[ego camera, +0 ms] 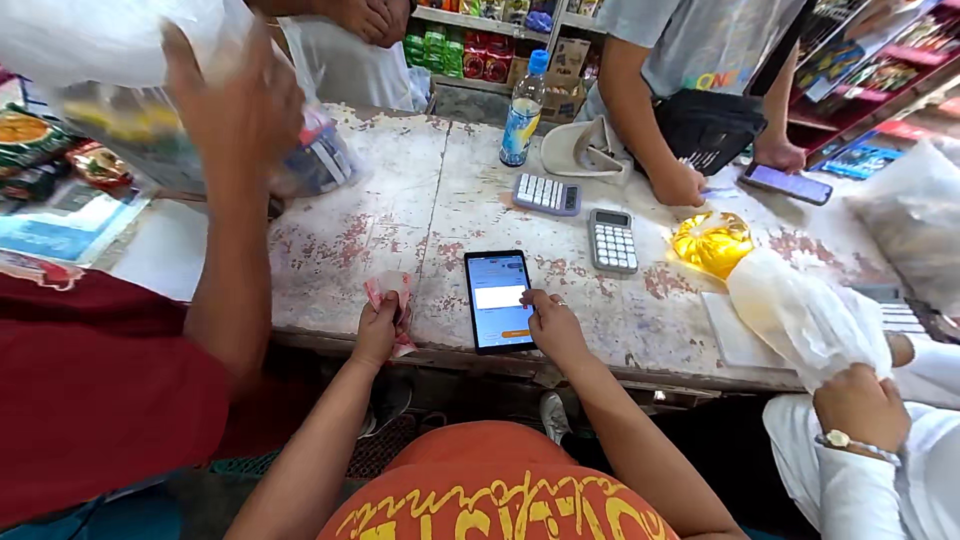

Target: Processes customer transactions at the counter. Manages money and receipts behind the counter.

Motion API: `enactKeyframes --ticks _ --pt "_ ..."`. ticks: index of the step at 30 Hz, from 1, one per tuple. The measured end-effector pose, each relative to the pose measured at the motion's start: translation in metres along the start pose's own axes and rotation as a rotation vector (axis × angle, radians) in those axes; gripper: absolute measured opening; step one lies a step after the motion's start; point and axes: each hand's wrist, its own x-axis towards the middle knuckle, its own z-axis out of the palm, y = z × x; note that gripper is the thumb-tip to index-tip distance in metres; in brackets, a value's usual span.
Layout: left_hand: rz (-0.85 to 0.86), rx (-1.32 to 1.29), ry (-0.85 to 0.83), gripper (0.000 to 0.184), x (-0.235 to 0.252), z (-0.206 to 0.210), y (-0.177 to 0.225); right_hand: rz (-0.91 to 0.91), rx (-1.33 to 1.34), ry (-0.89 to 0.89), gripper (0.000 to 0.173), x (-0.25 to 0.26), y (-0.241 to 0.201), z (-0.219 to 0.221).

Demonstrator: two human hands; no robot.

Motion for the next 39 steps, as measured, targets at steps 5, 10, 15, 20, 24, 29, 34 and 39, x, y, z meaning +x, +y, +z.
enactKeyframes --ticks 5,10,15,20,24,29,34,39 --pt "0.031 0.006 -0.018 0.033 0.001 -0.003 -0.003 -0.034 0.047 0.100 0.038 -0.013 0.001 -0.002" --pt "0.062 -0.026 -0.063 0.033 0.003 -0.006 -0.009 -0.108 0.100 0.197 0.035 -0.037 0.013 0.012" --pt "0.044 -0.028 -0.061 0.033 0.002 -0.005 -0.007 -0.110 0.152 0.254 0.030 -0.052 0.021 0.014" --pt "0.036 -0.022 -0.055 0.033 0.002 -0.005 -0.007 -0.088 0.159 0.251 0.026 -0.056 0.028 0.013" --pt "-0.008 0.008 -0.033 0.033 0.001 -0.003 -0.003 -0.086 0.175 0.193 0.028 -0.056 0.025 0.015" --pt "0.008 0.004 -0.017 0.031 0.000 -0.003 -0.003 -0.094 0.179 0.136 0.030 -0.051 0.019 0.014" --pt "0.027 0.001 -0.022 0.032 0.001 -0.001 -0.001 -0.181 0.056 0.020 0.031 -0.042 0.011 0.006" --pt "0.033 0.008 -0.023 0.031 0.001 0.000 0.000 -0.143 -0.036 -0.049 0.038 -0.013 0.006 0.000"
